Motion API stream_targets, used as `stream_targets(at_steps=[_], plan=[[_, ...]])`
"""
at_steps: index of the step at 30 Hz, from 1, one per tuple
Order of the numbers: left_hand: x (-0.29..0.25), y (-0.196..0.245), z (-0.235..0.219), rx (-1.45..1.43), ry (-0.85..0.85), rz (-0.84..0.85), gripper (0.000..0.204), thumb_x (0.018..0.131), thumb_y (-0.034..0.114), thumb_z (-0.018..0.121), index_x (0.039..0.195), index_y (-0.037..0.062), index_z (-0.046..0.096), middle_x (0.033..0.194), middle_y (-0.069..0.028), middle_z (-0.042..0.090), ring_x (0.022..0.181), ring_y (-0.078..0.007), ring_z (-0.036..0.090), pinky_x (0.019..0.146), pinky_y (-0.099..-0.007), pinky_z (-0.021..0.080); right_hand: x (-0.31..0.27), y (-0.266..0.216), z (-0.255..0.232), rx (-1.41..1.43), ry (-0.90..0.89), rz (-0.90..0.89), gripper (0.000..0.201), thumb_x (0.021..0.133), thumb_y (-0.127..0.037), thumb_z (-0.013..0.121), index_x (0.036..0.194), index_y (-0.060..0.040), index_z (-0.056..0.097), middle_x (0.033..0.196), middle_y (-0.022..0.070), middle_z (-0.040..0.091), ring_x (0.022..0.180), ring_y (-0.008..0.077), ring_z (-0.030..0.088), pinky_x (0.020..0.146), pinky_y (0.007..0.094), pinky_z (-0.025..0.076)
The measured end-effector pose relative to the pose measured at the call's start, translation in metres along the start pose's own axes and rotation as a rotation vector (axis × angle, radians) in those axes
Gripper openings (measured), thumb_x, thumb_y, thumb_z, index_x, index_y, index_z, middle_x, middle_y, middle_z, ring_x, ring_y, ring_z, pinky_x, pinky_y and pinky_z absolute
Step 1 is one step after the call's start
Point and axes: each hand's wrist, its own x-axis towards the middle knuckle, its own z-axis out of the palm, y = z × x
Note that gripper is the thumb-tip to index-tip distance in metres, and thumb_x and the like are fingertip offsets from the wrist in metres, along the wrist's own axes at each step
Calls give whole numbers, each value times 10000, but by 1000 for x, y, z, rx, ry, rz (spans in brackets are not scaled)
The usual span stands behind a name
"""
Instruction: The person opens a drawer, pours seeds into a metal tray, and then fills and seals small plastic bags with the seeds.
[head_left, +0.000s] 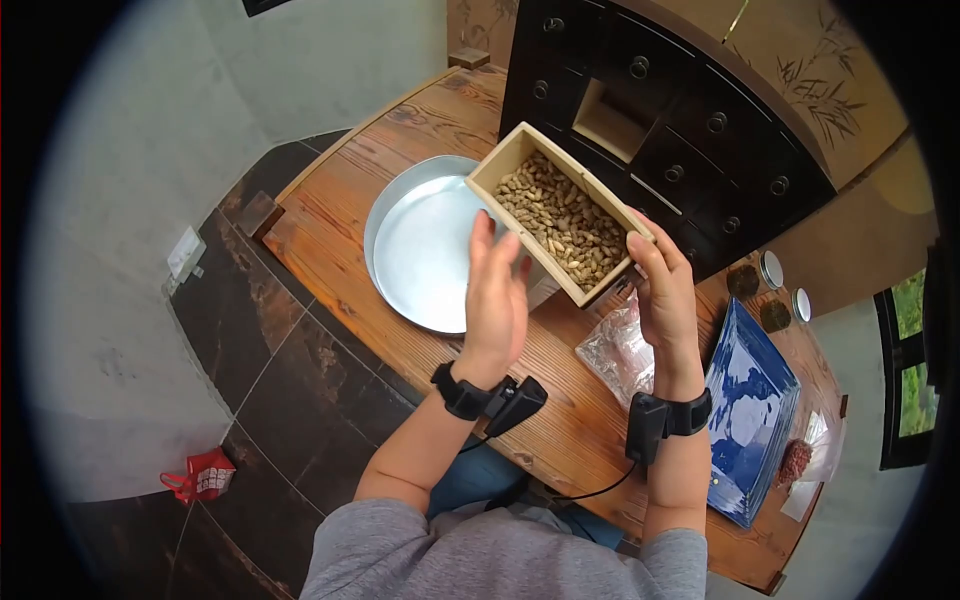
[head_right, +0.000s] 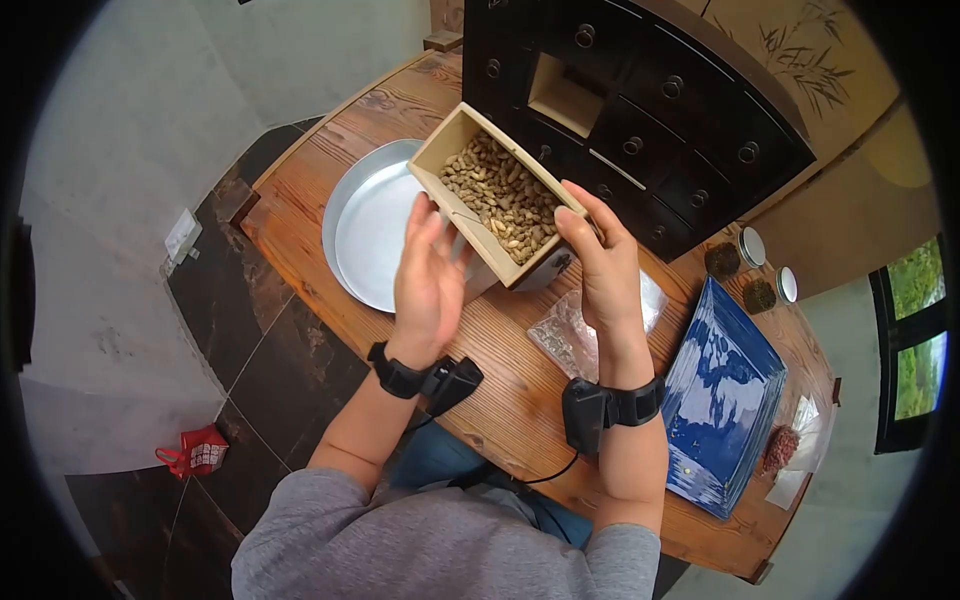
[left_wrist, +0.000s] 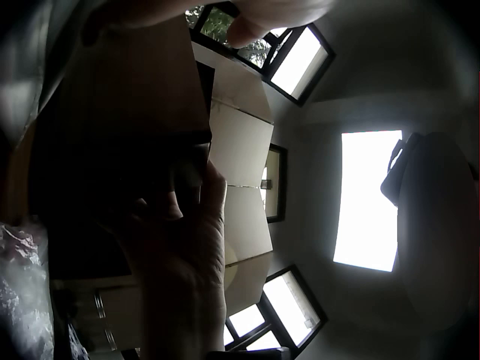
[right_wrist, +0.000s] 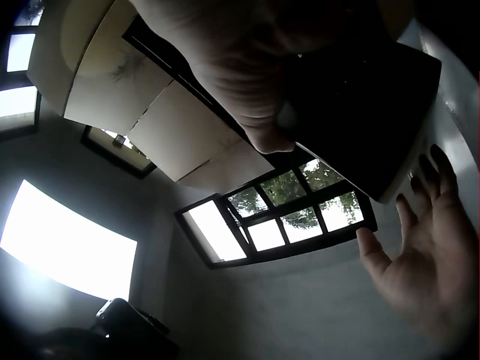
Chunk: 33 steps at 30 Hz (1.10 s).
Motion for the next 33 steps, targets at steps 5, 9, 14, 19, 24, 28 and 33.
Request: stream_targets(at_steps=[5, 9, 14, 19, 24, 28, 33], plan=[[17, 12, -29, -8, 201, 16, 665, 881, 232, 453, 1383, 32, 64, 1380, -102, 205, 1260, -247, 224, 1035, -408, 203, 17, -5, 18, -388, -39, -121, 388, 737, -218, 666, 1054, -4, 607, 1011, 92, 552, 888, 134, 541, 806, 243, 412], [25, 19, -43, -15, 261, -27, 731, 855, 288, 500, 1384, 34, 65, 1443, -92, 28, 1330, -286, 9, 1057, -447, 39, 26, -12, 29, -611, -84, -209, 429, 686, -268, 677, 1022, -6, 623, 1059, 132, 546, 967, 207, 542, 843, 299, 416], [32, 22, -55, 58, 296, -152, 777, 828, 367, 528, 1386, 61, 83, 1451, -112, -68, 1331, -291, -81, 1049, -468, -16, 28, -20, 48, -740, -87, -260, 441, 661, -286, 683, 993, -1, 633, 1068, 150, 546, 981, 234, 549, 857, 302, 414], [37, 21, -62, 14, 326, -219, 837, 807, 413, 545, 1394, 60, 65, 1462, -105, -21, 1331, -280, -109, 1034, -477, -59, 26, -20, 68, -818, -113, -305, 431, 650, -270, 685, 978, 6, 635, 1067, 156, 542, 983, 256, 541, 867, 324, 412], [41, 25, -72, 37, 291, -300, 732, 858, 428, 452, 1380, 66, 89, 1441, -143, -126, 1318, -319, -141, 1028, -510, -60, 22, -13, 80, -985, -128, -430, 420, 639, -254, 674, 965, 9, 634, 1097, 145, 527, 1010, 307, 445, 879, 370, 392], [43, 28, -77, 18, 277, -318, 706, 862, 436, 442, 1363, 47, 131, 1442, -156, -96, 1325, -321, -83, 1031, -513, -30, 16, -12, 87, -996, -149, -428, 427, 633, -254, 675, 969, 6, 633, 1105, 140, 523, 1000, 310, 426, 882, 380, 382], [42, 33, -83, -88, 125, -288, 763, 867, 407, 460, 1366, -13, 65, 1437, -185, -15, 1325, -311, 6, 1040, -502, -9, 13, -9, 89, -1056, -129, -500, 433, 622, -252, 687, 969, 2, 635, 1109, 143, 520, 1006, 314, 417, 901, 384, 356]])
